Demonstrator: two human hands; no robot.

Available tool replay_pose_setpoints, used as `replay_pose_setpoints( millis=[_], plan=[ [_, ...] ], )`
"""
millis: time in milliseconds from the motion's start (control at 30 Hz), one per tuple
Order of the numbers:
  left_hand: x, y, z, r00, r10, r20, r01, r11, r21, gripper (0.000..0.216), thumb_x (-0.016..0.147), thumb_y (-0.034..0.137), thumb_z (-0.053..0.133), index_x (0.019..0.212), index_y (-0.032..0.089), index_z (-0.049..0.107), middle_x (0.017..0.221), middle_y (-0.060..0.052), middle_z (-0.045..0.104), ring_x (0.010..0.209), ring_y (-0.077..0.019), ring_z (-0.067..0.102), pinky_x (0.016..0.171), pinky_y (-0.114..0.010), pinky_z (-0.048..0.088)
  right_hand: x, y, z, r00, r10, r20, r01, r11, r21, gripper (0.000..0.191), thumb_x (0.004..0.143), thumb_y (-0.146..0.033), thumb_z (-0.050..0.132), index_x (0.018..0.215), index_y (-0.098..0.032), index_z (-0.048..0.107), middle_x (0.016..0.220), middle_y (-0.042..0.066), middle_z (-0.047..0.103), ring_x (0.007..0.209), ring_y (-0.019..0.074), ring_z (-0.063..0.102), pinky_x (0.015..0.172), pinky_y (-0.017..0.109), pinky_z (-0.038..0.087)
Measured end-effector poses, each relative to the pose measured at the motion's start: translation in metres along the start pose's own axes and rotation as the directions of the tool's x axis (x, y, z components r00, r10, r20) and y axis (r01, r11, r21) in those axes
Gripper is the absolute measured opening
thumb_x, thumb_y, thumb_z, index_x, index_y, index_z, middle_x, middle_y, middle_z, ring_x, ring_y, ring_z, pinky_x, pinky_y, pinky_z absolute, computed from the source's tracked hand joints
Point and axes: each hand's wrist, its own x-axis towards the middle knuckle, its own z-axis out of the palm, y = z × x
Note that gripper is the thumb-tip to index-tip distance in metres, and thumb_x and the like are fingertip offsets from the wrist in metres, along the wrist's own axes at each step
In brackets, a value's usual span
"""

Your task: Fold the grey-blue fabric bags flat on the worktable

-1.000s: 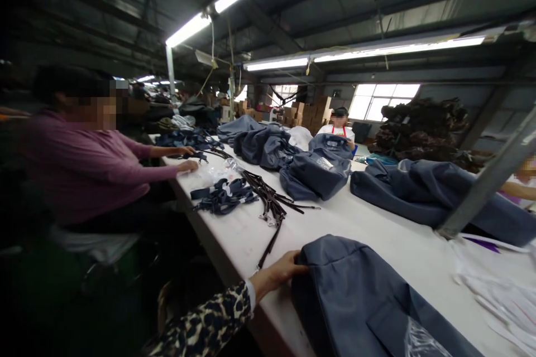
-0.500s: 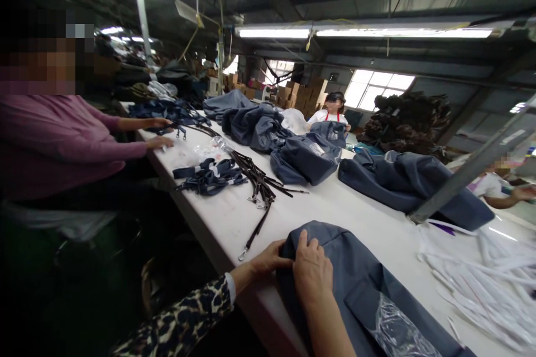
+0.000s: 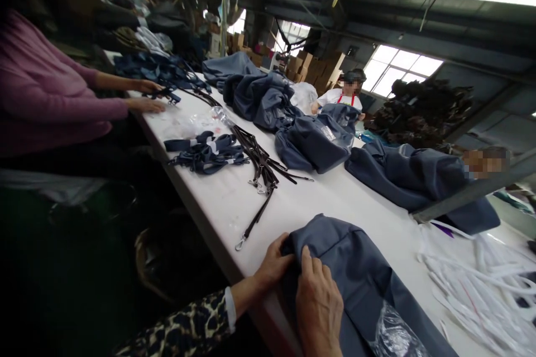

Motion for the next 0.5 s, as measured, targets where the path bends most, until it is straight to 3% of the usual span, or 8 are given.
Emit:
replay_pose_setpoints(
  millis=[133, 200, 267, 367, 500],
  plan=[
    [-0.002, -0.002, -0.007, 0.992, 0.115, -0.043, -0.099, 0.954, 0.283, 0.019, 0.073, 0.016, 0.062, 0.092, 0.017, 0.060, 0.088, -0.002, 0.059, 0.085, -0.0181, 0.052, 0.080, -0.029, 0.042, -0.001, -0.009, 0.018, 0.981, -0.059, -0.185, 0.061, 0.998, 0.003, 0.040, 0.090, -0.015, 0.049, 0.129, -0.013, 0.059, 0.123, 0.013, 0.065, 0.109, 0.0300, 0.060, 0.080, 0.041, 0.052],
    [-0.002, 0.002, -0.012, 0.987, 0.157, -0.046, -0.126, 0.907, 0.401, 0.017, 0.073, 0.015, 0.062, 0.089, 0.018, 0.060, 0.092, -0.003, 0.058, 0.091, -0.0191, 0.051, 0.085, -0.031, 0.041, -0.003, -0.013, 0.027, 0.962, -0.068, -0.265, 0.079, 0.996, 0.032, 0.040, 0.092, -0.016, 0.044, 0.129, -0.010, 0.058, 0.130, 0.015, 0.061, 0.113, 0.0294, 0.059, 0.083, 0.040, 0.051],
    [0.001, 0.006, -0.017, 0.994, 0.105, -0.030, -0.087, 0.926, 0.367, 0.017, 0.070, 0.014, 0.064, 0.085, 0.018, 0.057, 0.089, -0.002, 0.056, 0.087, -0.0180, 0.051, 0.081, -0.029, 0.041, -0.007, -0.016, 0.035, 0.945, -0.063, -0.320, 0.092, 0.993, 0.077, 0.042, 0.095, -0.018, 0.040, 0.133, -0.008, 0.054, 0.132, 0.015, 0.060, 0.114, 0.0263, 0.059, 0.085, 0.037, 0.050],
    [0.008, 0.008, -0.023, 0.998, -0.068, 0.003, 0.066, 0.978, 0.197, 0.021, 0.063, 0.014, 0.066, 0.077, 0.018, 0.051, 0.073, 0.003, 0.052, 0.071, -0.0139, 0.049, 0.066, -0.024, 0.039, -0.013, -0.018, 0.044, 0.929, -0.056, -0.367, 0.109, 0.986, 0.124, 0.043, 0.098, -0.021, 0.036, 0.137, -0.010, 0.049, 0.134, 0.014, 0.059, 0.118, 0.0228, 0.057, 0.088, 0.034, 0.048],
    [0.019, 0.005, -0.027, 0.987, -0.155, -0.031, 0.158, 0.977, 0.142, 0.027, 0.061, 0.019, 0.071, 0.076, 0.017, 0.049, 0.071, 0.003, 0.054, 0.067, -0.0117, 0.050, 0.062, -0.022, 0.038, -0.017, -0.022, 0.050, 0.940, -0.068, -0.334, 0.116, 0.986, 0.124, 0.046, 0.100, -0.029, 0.037, 0.141, -0.008, 0.043, 0.138, 0.014, 0.056, 0.124, 0.0232, 0.053, 0.092, 0.035, 0.044]
  ],
)
